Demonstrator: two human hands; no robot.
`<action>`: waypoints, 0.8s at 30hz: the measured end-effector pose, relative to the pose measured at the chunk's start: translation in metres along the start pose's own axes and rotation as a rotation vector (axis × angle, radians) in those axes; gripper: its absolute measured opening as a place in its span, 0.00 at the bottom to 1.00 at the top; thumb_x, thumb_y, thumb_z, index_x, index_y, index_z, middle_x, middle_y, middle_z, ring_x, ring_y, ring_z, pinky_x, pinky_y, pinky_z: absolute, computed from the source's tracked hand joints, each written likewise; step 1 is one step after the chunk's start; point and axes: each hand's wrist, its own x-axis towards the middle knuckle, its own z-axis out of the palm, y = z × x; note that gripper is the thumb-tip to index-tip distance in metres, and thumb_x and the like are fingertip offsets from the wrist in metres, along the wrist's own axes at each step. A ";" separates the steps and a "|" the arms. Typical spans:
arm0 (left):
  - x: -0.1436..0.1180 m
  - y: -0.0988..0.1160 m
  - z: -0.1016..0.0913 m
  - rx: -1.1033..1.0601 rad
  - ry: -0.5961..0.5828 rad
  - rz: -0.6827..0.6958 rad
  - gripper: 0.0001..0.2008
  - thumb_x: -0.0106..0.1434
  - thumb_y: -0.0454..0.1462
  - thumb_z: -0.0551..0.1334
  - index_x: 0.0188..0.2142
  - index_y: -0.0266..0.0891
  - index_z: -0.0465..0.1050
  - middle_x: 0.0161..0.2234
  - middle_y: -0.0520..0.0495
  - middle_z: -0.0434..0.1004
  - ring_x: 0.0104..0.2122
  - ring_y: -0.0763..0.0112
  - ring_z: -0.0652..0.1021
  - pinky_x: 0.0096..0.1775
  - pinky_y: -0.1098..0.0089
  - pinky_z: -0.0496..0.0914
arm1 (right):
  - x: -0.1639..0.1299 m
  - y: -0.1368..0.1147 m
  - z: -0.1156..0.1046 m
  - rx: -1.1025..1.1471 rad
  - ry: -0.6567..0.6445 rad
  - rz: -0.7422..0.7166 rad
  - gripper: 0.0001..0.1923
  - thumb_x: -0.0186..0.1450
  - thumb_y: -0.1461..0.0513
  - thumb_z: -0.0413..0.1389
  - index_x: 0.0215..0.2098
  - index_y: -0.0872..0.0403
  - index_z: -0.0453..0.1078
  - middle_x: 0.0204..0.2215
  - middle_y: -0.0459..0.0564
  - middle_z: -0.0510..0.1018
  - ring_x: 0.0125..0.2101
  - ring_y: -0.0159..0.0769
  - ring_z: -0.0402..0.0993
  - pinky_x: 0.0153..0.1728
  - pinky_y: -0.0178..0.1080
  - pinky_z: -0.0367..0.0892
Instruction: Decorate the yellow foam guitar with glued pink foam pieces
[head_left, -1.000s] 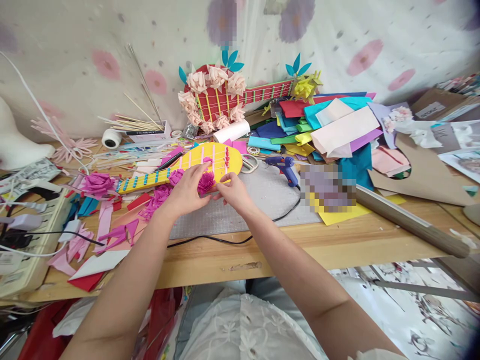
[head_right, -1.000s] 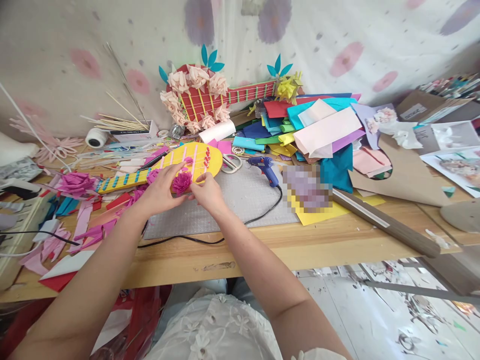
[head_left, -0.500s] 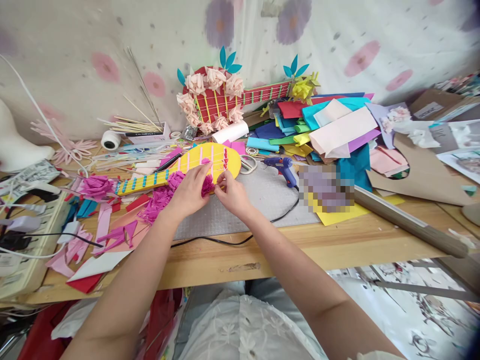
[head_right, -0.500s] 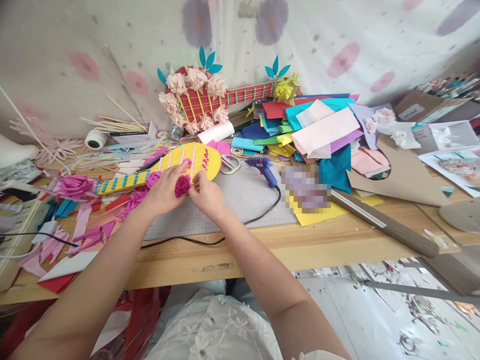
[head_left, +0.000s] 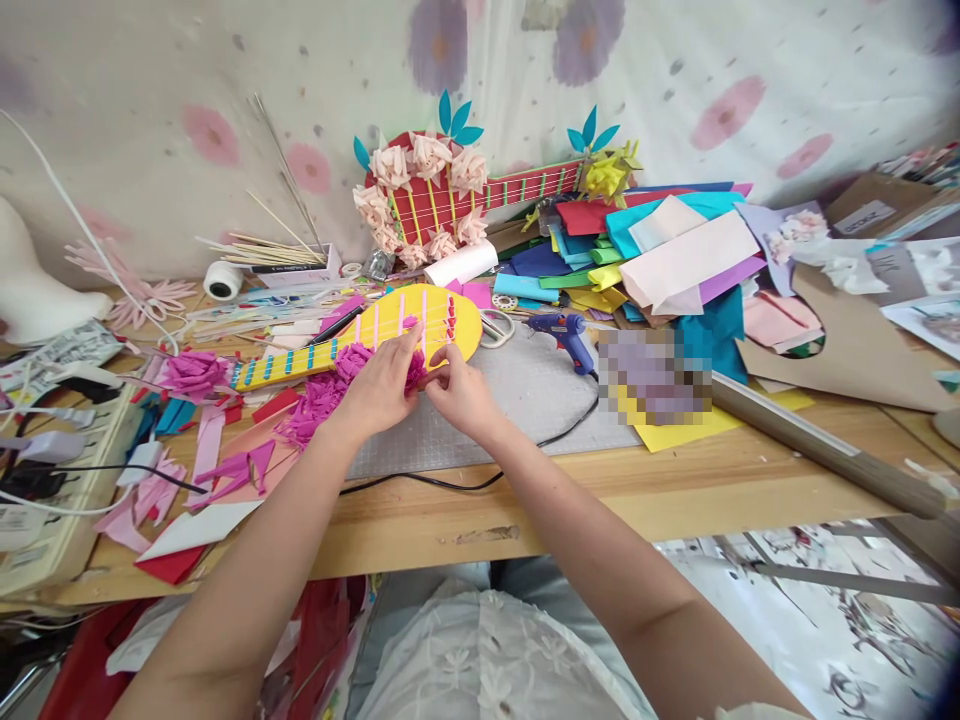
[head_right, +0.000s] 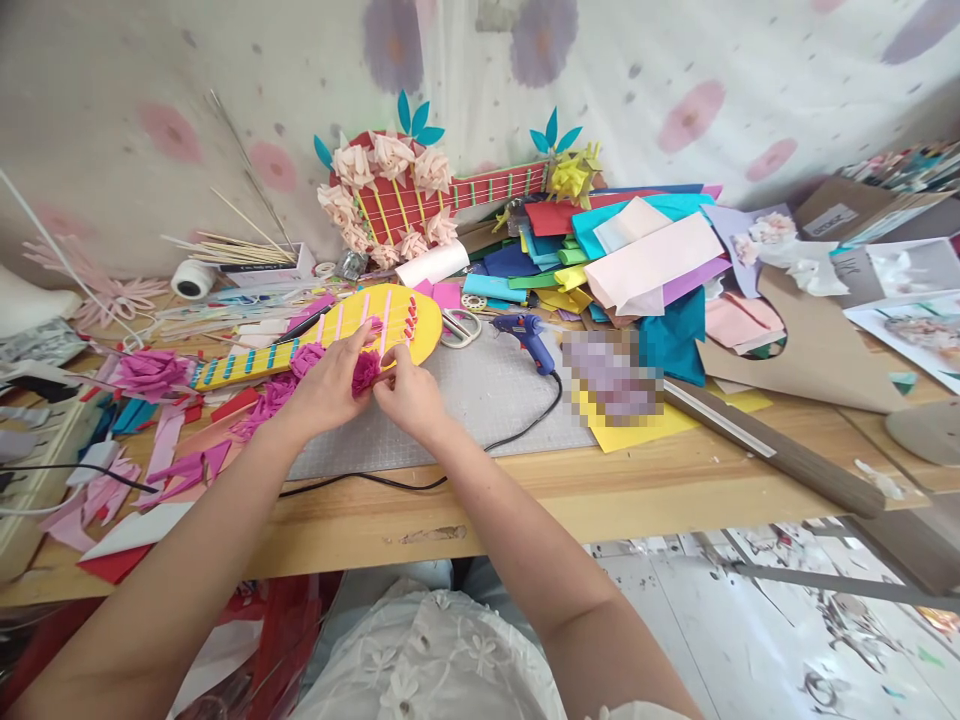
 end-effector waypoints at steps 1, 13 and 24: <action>0.000 0.000 -0.001 -0.004 -0.005 0.004 0.41 0.55 0.30 0.58 0.64 0.43 0.37 0.60 0.38 0.57 0.59 0.56 0.61 0.56 0.50 0.60 | 0.001 0.001 0.000 0.016 0.004 0.002 0.12 0.55 0.67 0.47 0.37 0.49 0.54 0.30 0.43 0.79 0.31 0.35 0.74 0.36 0.37 0.64; -0.004 -0.011 -0.041 -0.285 0.032 -0.112 0.39 0.53 0.32 0.58 0.63 0.44 0.45 0.59 0.40 0.57 0.56 0.59 0.65 0.55 0.54 0.62 | -0.002 0.030 -0.019 0.409 0.032 0.079 0.11 0.51 0.66 0.46 0.33 0.50 0.53 0.31 0.42 0.76 0.22 0.26 0.68 0.25 0.31 0.64; 0.021 -0.040 -0.040 -0.486 0.431 -0.579 0.11 0.60 0.39 0.53 0.39 0.38 0.69 0.39 0.46 0.76 0.35 0.72 0.77 0.41 0.68 0.71 | -0.019 0.084 -0.094 0.283 0.075 0.172 0.10 0.53 0.56 0.53 0.31 0.53 0.62 0.19 0.38 0.62 0.15 0.24 0.59 0.16 0.31 0.57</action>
